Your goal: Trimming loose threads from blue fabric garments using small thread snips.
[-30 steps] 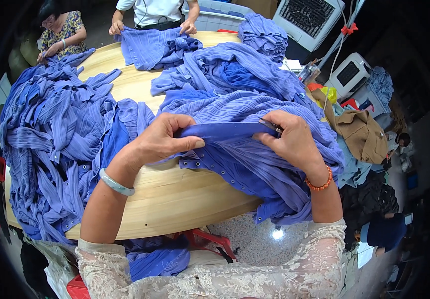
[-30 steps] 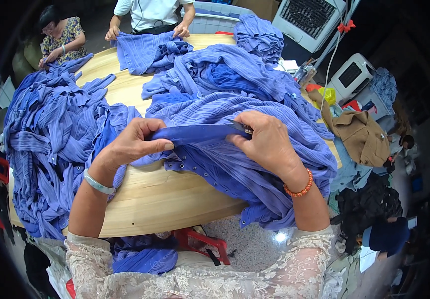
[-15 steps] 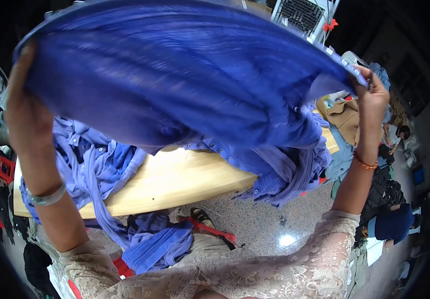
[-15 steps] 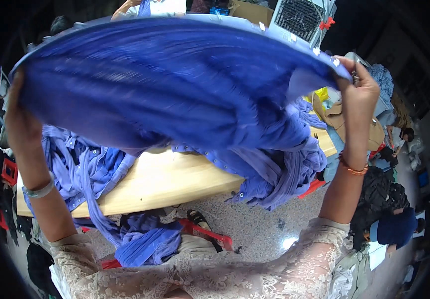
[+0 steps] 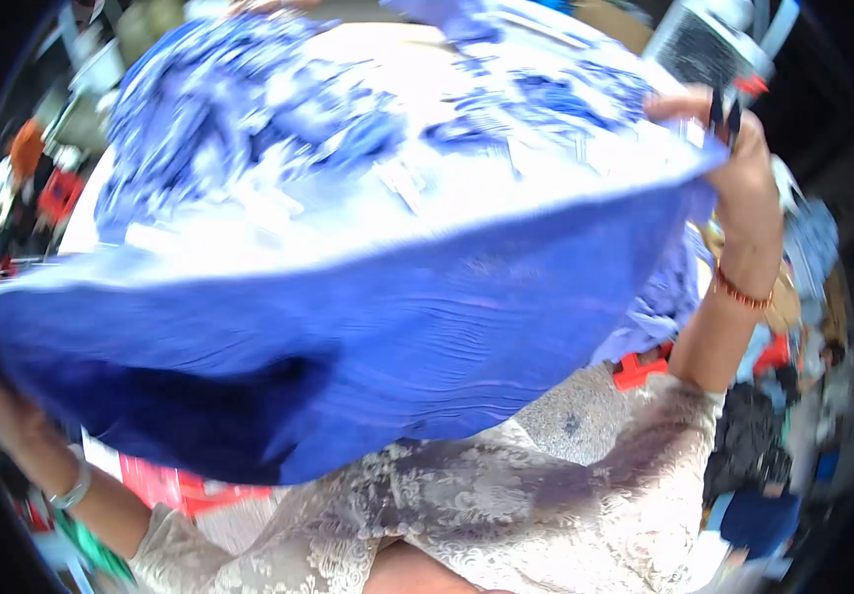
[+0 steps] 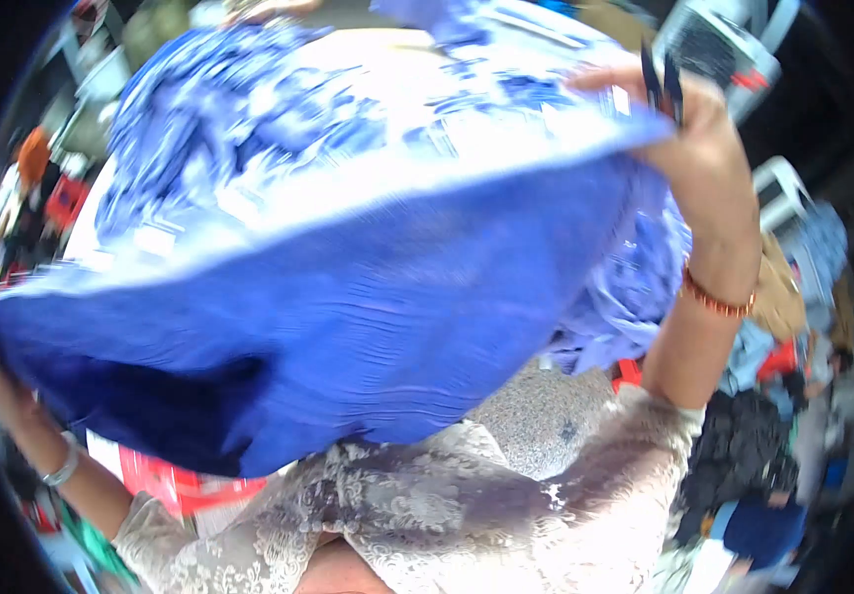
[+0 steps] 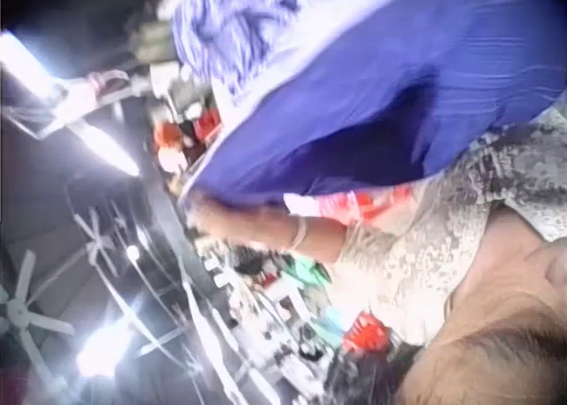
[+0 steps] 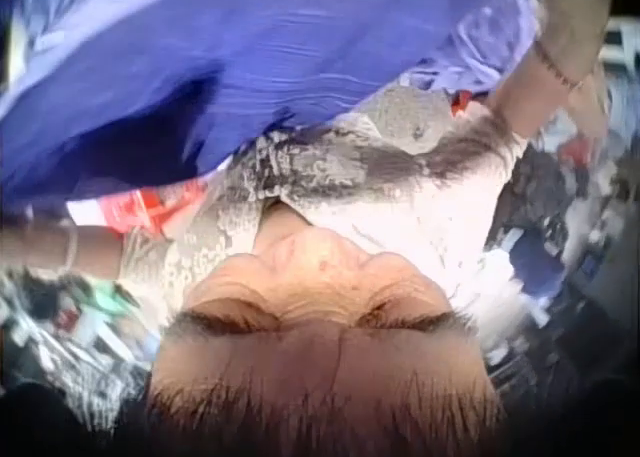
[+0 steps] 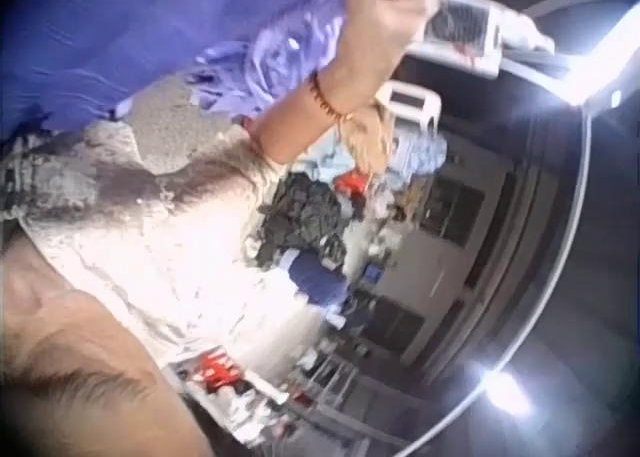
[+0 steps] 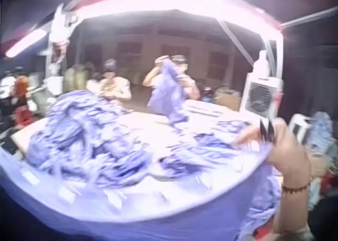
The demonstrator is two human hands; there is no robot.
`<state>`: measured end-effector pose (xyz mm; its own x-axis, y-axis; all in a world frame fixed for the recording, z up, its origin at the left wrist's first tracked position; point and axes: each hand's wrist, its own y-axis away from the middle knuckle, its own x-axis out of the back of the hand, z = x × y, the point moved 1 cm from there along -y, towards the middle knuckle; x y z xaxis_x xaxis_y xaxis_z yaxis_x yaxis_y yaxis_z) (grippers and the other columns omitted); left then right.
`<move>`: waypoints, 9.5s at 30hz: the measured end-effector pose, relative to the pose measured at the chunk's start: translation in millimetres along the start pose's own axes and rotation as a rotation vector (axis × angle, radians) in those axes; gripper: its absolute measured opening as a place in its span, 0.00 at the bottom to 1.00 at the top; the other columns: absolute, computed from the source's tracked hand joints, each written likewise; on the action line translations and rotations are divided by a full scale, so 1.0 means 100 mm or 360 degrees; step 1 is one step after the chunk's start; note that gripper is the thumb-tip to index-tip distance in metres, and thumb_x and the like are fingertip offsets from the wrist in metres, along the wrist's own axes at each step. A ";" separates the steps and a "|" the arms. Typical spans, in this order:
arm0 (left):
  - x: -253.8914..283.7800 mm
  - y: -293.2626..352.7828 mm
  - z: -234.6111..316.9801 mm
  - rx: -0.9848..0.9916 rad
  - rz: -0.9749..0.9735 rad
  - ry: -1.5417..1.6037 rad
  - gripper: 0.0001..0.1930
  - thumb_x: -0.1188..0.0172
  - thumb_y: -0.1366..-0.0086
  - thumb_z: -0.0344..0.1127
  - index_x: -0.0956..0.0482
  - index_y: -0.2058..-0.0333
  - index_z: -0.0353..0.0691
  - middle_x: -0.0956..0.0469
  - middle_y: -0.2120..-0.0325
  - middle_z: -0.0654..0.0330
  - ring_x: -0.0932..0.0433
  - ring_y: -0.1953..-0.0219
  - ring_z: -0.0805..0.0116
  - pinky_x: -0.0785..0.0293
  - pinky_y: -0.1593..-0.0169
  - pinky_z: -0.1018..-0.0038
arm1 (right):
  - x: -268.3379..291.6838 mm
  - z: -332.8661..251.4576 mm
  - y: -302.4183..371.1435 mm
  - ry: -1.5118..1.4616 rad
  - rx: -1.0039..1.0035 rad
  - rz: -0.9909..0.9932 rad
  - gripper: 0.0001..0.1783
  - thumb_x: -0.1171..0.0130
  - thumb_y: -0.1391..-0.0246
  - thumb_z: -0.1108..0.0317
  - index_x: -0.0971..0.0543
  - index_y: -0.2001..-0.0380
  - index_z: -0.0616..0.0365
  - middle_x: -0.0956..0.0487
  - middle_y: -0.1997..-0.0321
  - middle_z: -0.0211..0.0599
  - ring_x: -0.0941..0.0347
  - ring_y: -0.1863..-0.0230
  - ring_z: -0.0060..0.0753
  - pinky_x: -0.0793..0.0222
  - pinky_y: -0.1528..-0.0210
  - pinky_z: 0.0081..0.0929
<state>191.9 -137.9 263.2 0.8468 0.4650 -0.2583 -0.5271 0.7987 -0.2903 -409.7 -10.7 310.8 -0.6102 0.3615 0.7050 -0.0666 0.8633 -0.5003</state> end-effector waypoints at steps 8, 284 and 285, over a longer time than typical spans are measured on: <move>1.04 1.88 -1.89 0.1345 -0.0932 -0.0368 0.09 0.38 0.42 0.34 0.23 0.66 0.36 0.23 0.74 0.65 0.26 0.75 0.80 0.30 0.70 0.84 | -1.86 1.25 0.86 -0.0910 -0.1098 -0.0962 0.10 0.35 0.58 0.75 0.20 0.69 0.63 0.23 0.72 0.22 0.31 0.71 0.12 0.37 0.68 0.11; 0.78 2.90 -2.43 0.0685 -0.0616 -0.0702 0.07 0.43 0.42 0.26 0.24 0.63 0.36 0.27 0.69 0.63 0.29 0.68 0.75 0.34 0.63 0.79 | -4.48 -0.31 0.86 -0.1336 -0.0768 -0.1787 0.11 0.39 0.45 0.63 0.22 0.66 0.60 0.32 0.76 0.13 0.45 0.77 0.07 0.52 0.77 0.12; 0.70 2.90 -2.43 0.0685 -0.0631 -0.0690 0.07 0.43 0.42 0.26 0.24 0.63 0.36 0.27 0.69 0.63 0.29 0.68 0.75 0.34 0.63 0.79 | -4.44 -0.30 0.84 -0.1326 -0.0778 -0.1772 0.11 0.39 0.45 0.63 0.22 0.66 0.60 0.32 0.76 0.13 0.45 0.77 0.07 0.52 0.77 0.12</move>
<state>81.2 34.1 -63.1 0.9675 0.1476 0.2055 -0.1755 0.9765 0.1249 -120.8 -88.3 -29.0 -0.7035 -0.7099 0.0327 -0.6316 0.6458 0.4289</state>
